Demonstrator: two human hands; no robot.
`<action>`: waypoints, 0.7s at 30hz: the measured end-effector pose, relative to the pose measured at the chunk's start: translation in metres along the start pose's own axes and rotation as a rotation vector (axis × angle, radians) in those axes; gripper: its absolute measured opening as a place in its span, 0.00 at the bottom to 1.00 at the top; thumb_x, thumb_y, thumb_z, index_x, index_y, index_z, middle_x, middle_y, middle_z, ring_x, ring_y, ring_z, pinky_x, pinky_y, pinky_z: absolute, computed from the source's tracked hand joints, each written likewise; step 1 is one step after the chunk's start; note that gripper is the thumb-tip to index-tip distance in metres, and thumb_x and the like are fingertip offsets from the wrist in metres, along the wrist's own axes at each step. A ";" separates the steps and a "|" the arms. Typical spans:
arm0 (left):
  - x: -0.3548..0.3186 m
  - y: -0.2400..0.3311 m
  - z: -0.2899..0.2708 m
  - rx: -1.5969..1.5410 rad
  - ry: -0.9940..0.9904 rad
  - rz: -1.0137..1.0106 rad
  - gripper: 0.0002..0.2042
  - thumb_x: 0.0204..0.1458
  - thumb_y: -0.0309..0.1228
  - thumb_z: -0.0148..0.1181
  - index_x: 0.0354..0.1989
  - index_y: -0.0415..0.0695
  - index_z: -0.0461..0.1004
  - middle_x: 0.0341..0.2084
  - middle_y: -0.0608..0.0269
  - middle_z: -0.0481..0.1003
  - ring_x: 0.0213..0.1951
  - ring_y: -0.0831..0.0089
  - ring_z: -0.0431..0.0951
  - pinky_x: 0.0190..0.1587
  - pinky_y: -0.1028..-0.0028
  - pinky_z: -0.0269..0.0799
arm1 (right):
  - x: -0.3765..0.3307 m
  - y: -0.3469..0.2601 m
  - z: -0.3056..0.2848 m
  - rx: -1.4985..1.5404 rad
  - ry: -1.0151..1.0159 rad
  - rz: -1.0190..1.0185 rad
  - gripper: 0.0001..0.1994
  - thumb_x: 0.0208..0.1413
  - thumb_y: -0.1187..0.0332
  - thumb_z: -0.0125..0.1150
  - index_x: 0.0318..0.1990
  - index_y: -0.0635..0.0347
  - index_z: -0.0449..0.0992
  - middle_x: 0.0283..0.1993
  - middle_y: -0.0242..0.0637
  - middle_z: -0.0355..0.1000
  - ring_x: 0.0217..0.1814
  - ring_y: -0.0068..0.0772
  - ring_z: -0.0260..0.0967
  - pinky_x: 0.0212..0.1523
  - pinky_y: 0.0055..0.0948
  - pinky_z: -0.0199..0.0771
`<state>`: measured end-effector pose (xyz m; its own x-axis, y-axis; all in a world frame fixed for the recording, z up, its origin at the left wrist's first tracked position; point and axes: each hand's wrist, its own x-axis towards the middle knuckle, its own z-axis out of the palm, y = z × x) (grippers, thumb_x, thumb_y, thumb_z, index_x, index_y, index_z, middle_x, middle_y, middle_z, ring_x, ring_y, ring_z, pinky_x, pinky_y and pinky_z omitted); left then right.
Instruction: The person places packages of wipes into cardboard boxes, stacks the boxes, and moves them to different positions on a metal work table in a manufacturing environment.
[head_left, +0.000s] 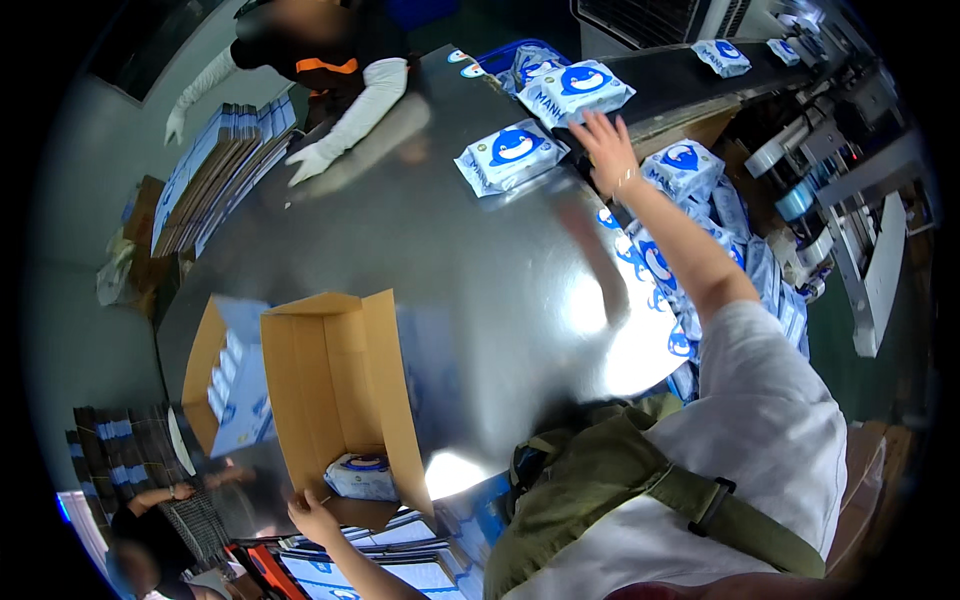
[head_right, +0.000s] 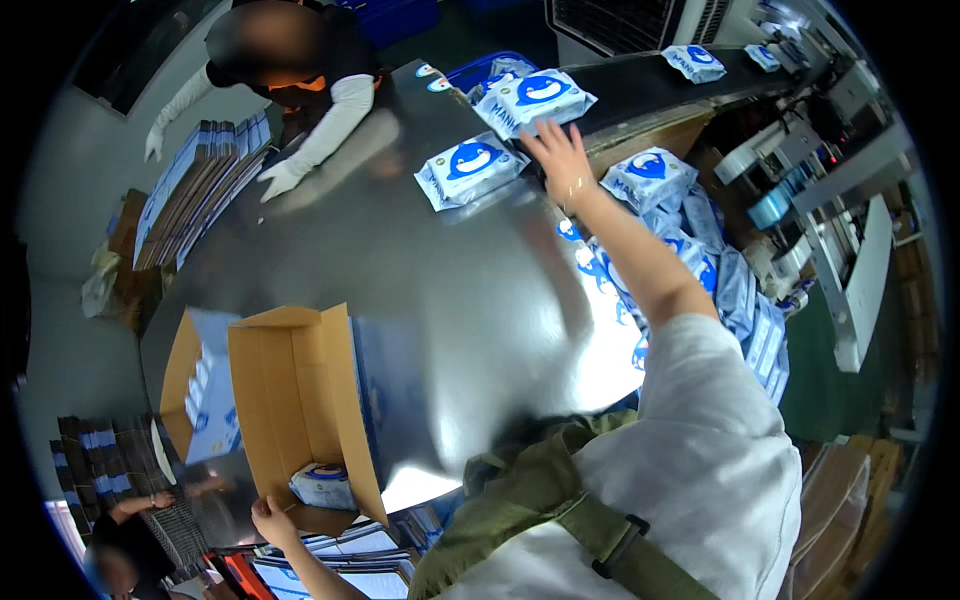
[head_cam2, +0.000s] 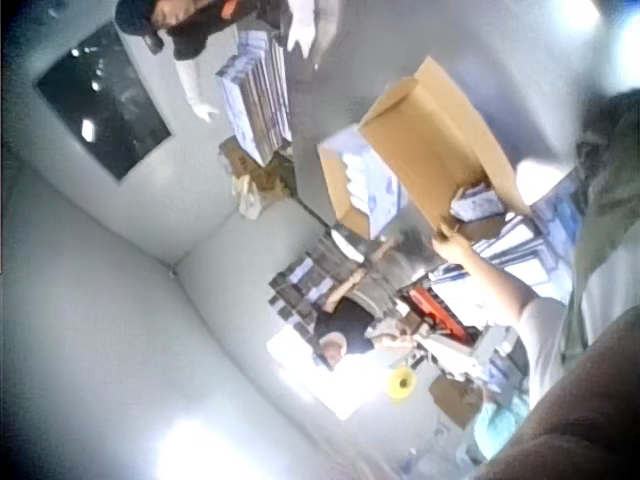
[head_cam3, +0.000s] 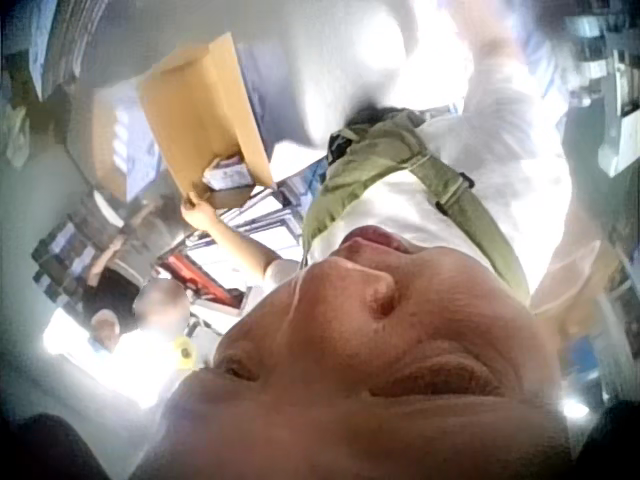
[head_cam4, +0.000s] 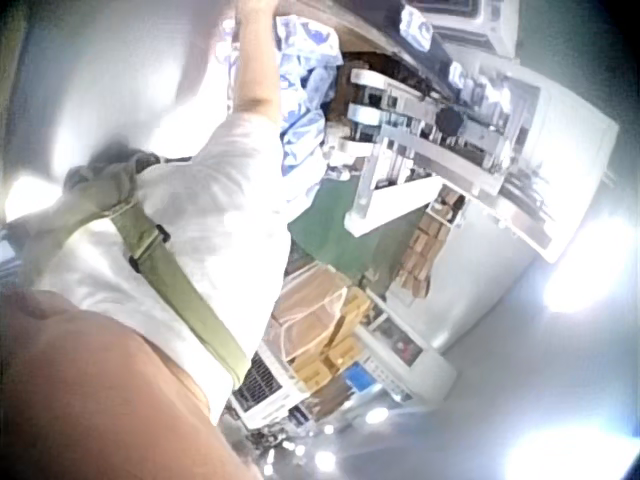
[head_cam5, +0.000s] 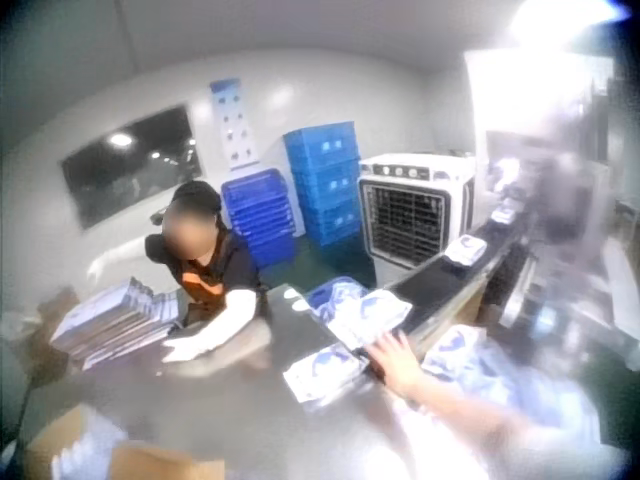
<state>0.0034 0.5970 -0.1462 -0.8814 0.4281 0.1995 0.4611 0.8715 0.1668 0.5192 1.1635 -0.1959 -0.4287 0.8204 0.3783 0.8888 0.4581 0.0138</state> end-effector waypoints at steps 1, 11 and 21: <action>-0.014 0.009 -0.006 -0.020 0.044 0.029 0.16 0.50 0.36 0.56 0.41 0.34 0.70 0.40 0.47 0.71 0.46 0.52 0.70 0.46 0.61 0.65 | 0.030 0.007 -0.001 -0.081 -0.027 -0.006 0.43 0.35 0.81 0.60 0.64 0.43 0.52 0.69 0.41 0.45 0.72 0.44 0.38 0.66 0.51 0.38; -0.126 0.073 -0.034 -0.164 0.049 0.145 0.13 0.47 0.24 0.58 0.41 0.36 0.68 0.48 0.46 0.67 0.51 0.50 0.67 0.52 0.59 0.62 | 0.163 -0.057 0.043 0.030 -0.570 -0.084 0.48 0.29 0.70 0.70 0.64 0.35 0.53 0.67 0.35 0.50 0.70 0.42 0.43 0.65 0.49 0.45; -0.171 0.201 0.005 -0.799 -0.516 0.248 0.18 0.40 0.20 0.61 0.44 0.36 0.70 0.40 0.52 0.73 0.47 0.56 0.71 0.53 0.64 0.63 | -0.029 -0.161 -0.039 0.171 -0.565 -0.273 0.39 0.30 0.68 0.65 0.58 0.41 0.62 0.58 0.40 0.60 0.61 0.44 0.55 0.56 0.46 0.59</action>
<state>0.2466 0.7002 -0.1516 -0.5991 0.7948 -0.0971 0.4058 0.4059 0.8189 0.3952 1.0529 -0.1731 -0.6961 0.6990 -0.1638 0.7175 0.6852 -0.1250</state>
